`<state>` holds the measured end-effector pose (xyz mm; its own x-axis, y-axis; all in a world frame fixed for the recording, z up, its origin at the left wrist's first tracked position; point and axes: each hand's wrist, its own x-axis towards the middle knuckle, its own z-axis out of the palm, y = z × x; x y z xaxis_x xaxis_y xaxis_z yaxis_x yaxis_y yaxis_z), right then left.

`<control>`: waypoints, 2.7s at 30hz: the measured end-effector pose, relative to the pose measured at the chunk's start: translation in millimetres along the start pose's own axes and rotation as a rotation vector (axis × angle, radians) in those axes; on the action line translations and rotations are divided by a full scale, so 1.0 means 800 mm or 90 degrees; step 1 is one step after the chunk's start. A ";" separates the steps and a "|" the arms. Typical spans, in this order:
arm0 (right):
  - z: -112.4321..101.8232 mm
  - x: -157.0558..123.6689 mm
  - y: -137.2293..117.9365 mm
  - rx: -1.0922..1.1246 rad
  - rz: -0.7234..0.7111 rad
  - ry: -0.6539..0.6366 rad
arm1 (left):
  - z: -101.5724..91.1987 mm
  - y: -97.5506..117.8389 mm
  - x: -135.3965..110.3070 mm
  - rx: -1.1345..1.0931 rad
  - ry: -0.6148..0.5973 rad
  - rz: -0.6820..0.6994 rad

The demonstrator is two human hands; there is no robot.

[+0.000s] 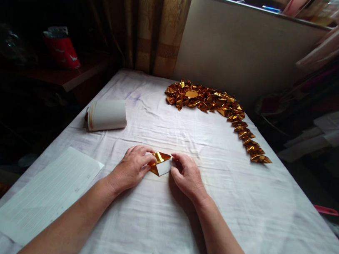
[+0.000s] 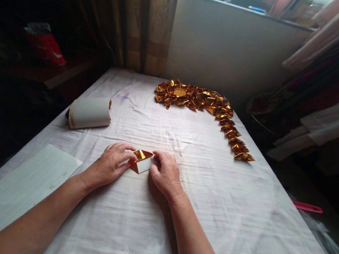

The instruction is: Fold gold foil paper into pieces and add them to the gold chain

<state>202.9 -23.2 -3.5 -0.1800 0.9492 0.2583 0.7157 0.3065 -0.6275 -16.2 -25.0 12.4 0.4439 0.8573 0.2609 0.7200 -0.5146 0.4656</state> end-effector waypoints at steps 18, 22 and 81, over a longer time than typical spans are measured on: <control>-0.004 -0.006 0.017 0.261 -0.052 -0.050 | 0.010 0.038 0.001 0.184 -0.049 0.008; -0.003 -0.005 0.019 0.323 -0.033 -0.057 | 0.010 0.030 0.001 0.186 -0.042 0.020; -0.006 0.034 -0.042 -0.095 0.150 -0.208 | -0.012 -0.018 0.005 0.036 -0.031 0.017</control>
<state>177.0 -7.8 28.4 -0.1866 0.9722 -0.1416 0.8487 0.0870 -0.5216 -30.1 -13.9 14.6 0.4877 0.8418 0.2311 0.7362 -0.5389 0.4094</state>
